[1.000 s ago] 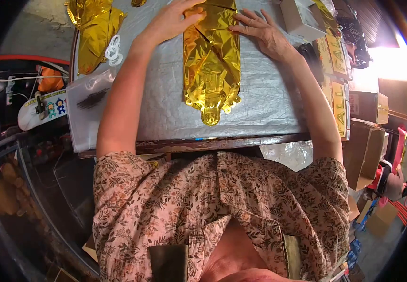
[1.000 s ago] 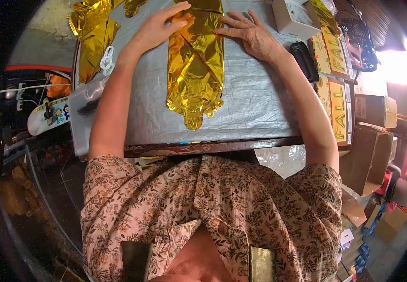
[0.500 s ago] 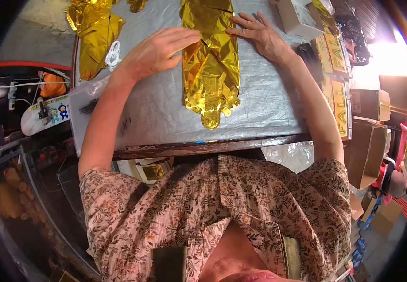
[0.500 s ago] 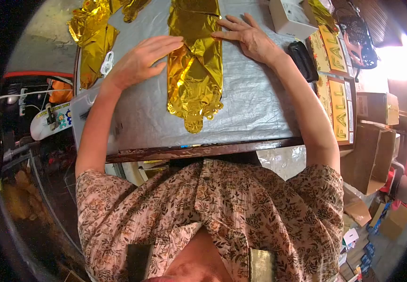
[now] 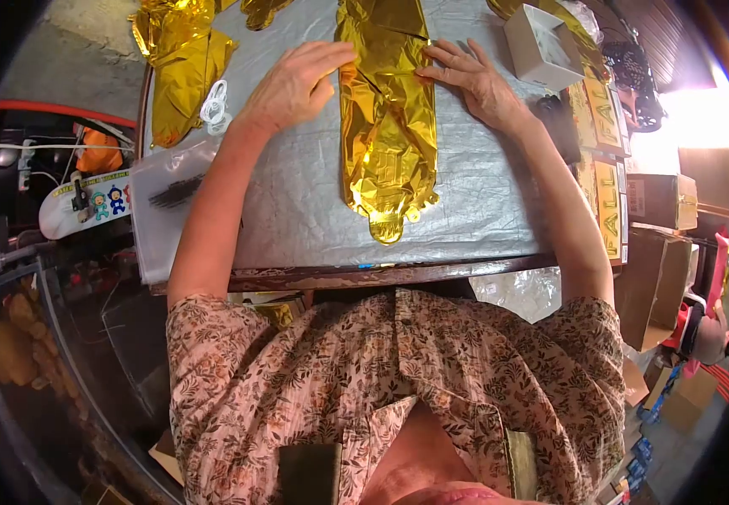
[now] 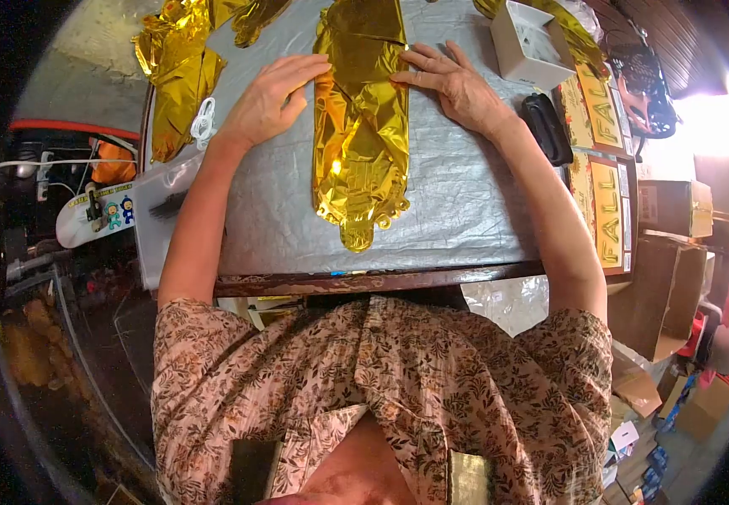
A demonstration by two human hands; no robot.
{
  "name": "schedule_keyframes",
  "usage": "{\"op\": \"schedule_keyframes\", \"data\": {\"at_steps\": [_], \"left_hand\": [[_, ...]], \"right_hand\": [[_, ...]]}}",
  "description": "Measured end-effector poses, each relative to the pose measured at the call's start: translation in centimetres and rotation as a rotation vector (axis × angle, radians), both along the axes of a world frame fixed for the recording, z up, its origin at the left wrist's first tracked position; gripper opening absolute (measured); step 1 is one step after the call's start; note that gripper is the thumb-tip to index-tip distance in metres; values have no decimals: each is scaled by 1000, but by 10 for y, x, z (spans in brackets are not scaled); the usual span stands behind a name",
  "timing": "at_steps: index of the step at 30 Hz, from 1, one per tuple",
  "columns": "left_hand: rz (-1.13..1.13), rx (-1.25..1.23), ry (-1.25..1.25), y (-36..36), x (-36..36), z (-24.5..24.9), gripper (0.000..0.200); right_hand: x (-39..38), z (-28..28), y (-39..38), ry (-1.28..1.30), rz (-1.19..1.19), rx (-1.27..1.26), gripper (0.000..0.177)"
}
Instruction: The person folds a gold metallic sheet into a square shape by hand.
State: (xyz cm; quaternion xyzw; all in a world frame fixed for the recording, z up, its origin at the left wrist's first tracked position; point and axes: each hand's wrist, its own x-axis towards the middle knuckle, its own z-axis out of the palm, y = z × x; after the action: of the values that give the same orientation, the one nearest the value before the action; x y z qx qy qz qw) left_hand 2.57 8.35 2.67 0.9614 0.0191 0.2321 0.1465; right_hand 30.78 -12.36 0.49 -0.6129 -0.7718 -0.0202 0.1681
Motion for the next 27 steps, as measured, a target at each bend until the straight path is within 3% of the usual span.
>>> {"op": "schedule_keyframes", "data": {"at_steps": [9, 18, 27], "left_hand": [[31, -26, 32, -1, 1, -5, 43], [-2, -26, 13, 3, 4, -10, 42], [-110, 25, 63, 0, -25, 25, 46]], "right_hand": [[-9, 9, -3, -84, -26, 95, 47], [-11, 10, -7, -175, -19, 150, 44], [-12, 7, -9, -122, -42, 161, 44]]}}
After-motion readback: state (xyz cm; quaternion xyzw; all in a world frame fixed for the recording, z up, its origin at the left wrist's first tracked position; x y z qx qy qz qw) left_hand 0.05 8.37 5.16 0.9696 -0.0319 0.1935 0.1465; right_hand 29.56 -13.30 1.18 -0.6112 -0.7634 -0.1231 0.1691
